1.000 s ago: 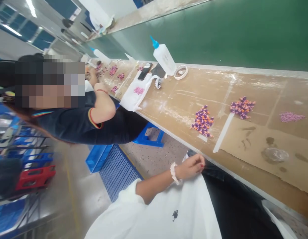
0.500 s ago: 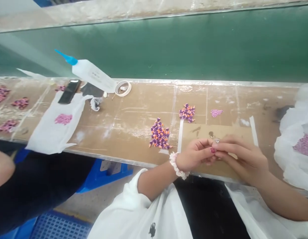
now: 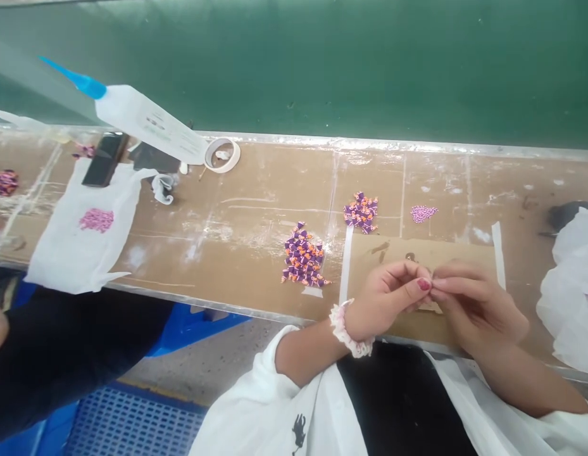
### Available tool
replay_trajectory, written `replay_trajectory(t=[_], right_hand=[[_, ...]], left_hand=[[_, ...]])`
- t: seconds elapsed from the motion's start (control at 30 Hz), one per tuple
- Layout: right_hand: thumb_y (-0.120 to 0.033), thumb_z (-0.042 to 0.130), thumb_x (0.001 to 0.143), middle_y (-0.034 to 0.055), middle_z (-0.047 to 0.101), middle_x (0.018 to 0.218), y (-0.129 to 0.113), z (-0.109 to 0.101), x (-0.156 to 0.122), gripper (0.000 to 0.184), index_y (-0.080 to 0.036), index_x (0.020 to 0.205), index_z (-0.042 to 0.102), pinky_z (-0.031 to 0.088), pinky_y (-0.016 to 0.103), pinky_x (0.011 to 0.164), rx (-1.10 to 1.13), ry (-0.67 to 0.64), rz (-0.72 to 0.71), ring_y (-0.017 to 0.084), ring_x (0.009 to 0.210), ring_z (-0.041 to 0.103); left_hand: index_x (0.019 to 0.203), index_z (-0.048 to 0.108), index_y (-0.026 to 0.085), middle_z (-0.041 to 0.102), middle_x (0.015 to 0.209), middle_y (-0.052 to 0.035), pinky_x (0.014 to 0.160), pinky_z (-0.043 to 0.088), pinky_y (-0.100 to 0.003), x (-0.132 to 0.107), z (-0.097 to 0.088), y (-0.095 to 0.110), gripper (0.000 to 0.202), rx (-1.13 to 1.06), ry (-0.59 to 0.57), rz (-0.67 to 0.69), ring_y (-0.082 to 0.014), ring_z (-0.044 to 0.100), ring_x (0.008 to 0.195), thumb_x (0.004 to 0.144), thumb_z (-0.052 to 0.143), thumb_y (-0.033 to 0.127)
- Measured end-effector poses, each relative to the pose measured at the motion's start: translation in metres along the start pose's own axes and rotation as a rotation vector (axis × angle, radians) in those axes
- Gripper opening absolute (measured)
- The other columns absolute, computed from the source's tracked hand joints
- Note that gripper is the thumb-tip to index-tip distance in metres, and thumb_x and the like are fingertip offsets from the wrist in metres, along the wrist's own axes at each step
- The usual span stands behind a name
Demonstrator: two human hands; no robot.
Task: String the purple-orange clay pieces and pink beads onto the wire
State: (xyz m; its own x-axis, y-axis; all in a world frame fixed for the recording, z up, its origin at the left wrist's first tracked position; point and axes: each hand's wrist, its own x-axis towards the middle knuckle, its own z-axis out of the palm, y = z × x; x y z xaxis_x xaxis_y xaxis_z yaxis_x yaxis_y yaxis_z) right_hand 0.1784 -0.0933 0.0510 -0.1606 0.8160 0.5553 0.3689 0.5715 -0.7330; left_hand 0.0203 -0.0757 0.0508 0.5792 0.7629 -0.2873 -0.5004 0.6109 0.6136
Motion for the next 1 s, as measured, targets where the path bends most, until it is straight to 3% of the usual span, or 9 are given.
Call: replay_trajectory(t=[0.17, 0.33, 0.57, 0.8, 1.0], right_hand=[[0.009, 0.067, 0.07, 0.0051, 0.066, 0.093, -0.002, 0.0, -0.003, 0.05, -0.022, 0.109, 0.063, 0.057, 0.029, 0.062, 0.029, 0.061, 0.079, 0.016, 0.079, 0.067], [0.008, 0.064, 0.071, 0.0034, 0.066, 0.088, -0.005, -0.001, 0.002, 0.042, -0.023, 0.099, 0.059, 0.058, 0.029, 0.062, 0.103, 0.045, 0.128, 0.015, 0.076, 0.066], [0.006, 0.06, 0.072, 0.0009, 0.061, 0.083, -0.007, -0.003, 0.008, 0.036, -0.024, 0.091, 0.053, 0.054, 0.026, 0.058, 0.067, -0.022, 0.128, 0.013, 0.07, 0.063], [0.005, 0.056, 0.073, -0.0009, 0.056, 0.077, -0.009, -0.005, 0.018, 0.032, -0.024, 0.085, 0.049, 0.051, 0.023, 0.056, 0.046, -0.1, 0.106, 0.011, 0.066, 0.06], [0.003, 0.055, 0.077, 0.0, 0.057, 0.077, -0.008, -0.008, 0.014, 0.03, -0.024, 0.086, 0.051, 0.052, 0.025, 0.058, 0.139, -0.146, 0.197, 0.012, 0.067, 0.059]], left_hand=[[0.079, 0.057, 0.014, 0.053, 0.071, 0.0015, 0.063, 0.043, -0.02, -0.001, 0.0, 0.003, 0.02, 0.021, 0.001, 0.118, -0.0047, 0.046, 0.061, 0.086, 0.066, 0.031], [0.081, 0.057, 0.015, 0.053, 0.074, 0.0007, 0.073, 0.048, -0.022, 0.001, -0.001, -0.001, 0.018, 0.099, -0.007, 0.131, -0.007, 0.052, 0.068, 0.087, 0.064, 0.03], [0.082, 0.055, 0.016, 0.055, 0.079, -0.0008, 0.072, 0.048, -0.022, 0.003, 0.0, -0.006, 0.018, 0.273, 0.02, 0.205, -0.0089, 0.054, 0.073, 0.089, 0.06, 0.032], [0.082, 0.056, 0.018, 0.062, 0.078, -0.0018, 0.072, 0.048, -0.025, 0.004, -0.004, -0.005, 0.015, 0.819, 0.091, 0.559, -0.0115, 0.056, 0.073, 0.093, 0.053, 0.028], [0.083, 0.058, 0.02, 0.067, 0.079, -0.0043, 0.074, 0.048, -0.031, 0.007, -0.012, -0.004, 0.016, 1.039, 0.046, 0.725, -0.0154, 0.061, 0.077, 0.095, 0.049, 0.027]])
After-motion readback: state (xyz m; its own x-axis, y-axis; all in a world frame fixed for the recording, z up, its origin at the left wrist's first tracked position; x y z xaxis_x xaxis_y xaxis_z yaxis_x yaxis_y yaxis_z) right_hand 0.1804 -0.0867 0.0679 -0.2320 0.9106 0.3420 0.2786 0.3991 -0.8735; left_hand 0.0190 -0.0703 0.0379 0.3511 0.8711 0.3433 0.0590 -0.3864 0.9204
